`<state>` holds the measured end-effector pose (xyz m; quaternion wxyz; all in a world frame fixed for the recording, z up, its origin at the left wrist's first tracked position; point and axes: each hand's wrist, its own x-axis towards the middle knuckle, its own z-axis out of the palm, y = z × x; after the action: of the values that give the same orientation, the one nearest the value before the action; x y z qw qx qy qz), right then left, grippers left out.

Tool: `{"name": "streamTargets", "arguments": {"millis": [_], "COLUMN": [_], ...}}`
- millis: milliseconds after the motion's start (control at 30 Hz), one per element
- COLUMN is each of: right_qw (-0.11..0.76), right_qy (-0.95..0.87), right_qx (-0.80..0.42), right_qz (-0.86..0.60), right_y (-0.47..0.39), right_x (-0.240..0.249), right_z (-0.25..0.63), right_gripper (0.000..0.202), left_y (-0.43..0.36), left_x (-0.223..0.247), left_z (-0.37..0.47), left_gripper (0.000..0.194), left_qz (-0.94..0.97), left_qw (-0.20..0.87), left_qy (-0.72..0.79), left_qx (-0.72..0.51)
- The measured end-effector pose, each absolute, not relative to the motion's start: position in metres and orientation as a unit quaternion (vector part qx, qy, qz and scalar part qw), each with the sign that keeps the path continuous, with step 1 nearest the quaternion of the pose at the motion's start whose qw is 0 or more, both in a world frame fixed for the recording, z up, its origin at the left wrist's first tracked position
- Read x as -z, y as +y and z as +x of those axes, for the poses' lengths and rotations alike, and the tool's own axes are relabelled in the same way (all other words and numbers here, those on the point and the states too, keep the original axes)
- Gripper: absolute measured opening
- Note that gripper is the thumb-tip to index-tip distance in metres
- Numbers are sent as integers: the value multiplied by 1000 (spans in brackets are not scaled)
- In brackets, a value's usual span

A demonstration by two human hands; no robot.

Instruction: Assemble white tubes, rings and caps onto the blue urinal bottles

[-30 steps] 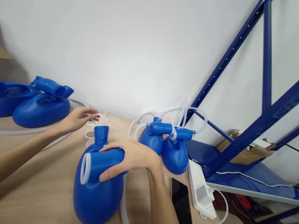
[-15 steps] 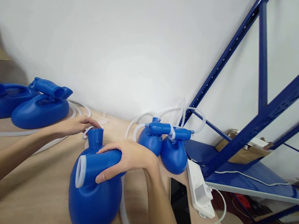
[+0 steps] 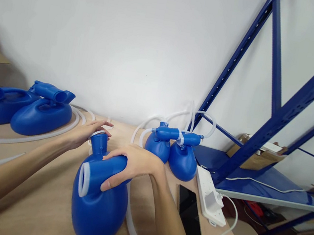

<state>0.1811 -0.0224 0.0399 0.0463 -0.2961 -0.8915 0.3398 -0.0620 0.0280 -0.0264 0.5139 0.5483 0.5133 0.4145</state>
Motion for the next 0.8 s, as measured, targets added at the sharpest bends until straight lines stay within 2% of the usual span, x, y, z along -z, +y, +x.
{"name": "streamTargets", "arguments": {"millis": [333, 533, 633, 800], "right_qw": [39, 44, 55, 184], "right_qy": [-885, -879, -874, -895], "right_qx": [-377, -404, -400, -285], "right_qz": [-271, -251, -269, -289], "right_y": [-23, -17, -16, -15], "right_x": [-44, -41, -39, -28], "right_z": [182, 189, 195, 208], "right_gripper": [78, 79, 77, 81], "left_y": [32, 21, 13, -4], "left_x": [19, 20, 19, 19], "left_z": [-73, -82, -88, -95], "left_gripper": [81, 67, 68, 74], "left_qz": [594, 636, 650, 664], "left_qw": [631, 593, 559, 478], "left_qy": [418, 420, 445, 493], "left_qx": [-272, -261, -258, -295]}}
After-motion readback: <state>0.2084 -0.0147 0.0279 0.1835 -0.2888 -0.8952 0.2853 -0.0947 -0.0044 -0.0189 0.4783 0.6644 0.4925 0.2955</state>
